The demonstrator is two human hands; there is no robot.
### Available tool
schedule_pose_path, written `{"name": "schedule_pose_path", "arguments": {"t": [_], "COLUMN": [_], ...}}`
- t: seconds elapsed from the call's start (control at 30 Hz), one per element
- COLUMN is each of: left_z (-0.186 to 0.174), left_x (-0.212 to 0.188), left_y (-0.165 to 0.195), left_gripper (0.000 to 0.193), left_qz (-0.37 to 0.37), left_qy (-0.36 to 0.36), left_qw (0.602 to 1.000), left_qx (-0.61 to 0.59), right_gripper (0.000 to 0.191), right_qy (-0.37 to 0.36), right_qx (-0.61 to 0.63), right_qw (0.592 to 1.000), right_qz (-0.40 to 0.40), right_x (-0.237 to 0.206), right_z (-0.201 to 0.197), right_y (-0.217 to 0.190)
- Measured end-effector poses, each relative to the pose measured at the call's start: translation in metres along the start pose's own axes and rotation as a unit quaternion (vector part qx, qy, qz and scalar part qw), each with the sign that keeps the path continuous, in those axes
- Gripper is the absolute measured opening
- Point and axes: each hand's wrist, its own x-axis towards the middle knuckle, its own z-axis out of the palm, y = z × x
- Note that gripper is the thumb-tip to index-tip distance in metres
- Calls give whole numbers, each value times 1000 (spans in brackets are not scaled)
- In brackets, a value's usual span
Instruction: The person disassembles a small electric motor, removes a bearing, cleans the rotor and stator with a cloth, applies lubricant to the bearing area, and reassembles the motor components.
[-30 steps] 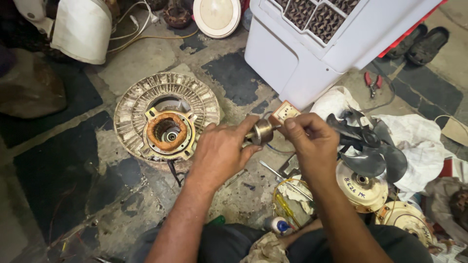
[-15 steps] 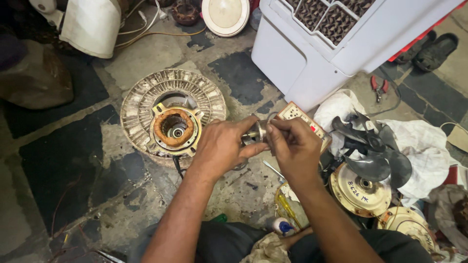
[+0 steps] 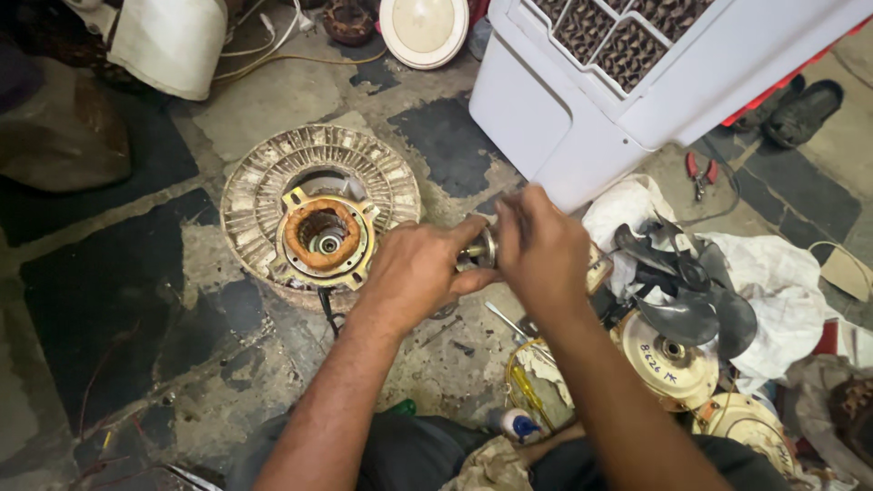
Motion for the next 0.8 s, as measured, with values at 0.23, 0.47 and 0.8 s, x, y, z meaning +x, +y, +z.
{"name": "schedule_pose_path", "arguments": {"t": [0.23,0.47,0.8], "left_z": [-2,-3,-7], "left_x": [-1,-2,1], "left_y": [-3,2,1], "left_gripper": [62,58,72], "left_qz": [3,-24,-53], "left_qy": [23,-23,-42], "left_qw": [999,999,998], "left_qx": [-31,10,1], "right_gripper": [10,11,23], "right_qy": [-3,16,43], "right_qx": [-33,-82,283], "right_qw": [998,996,901], "right_qz": [56,10,327], "right_x": [-4,26,-11], "right_z": [-1,21,-15], "right_y": [-10,31,47]}}
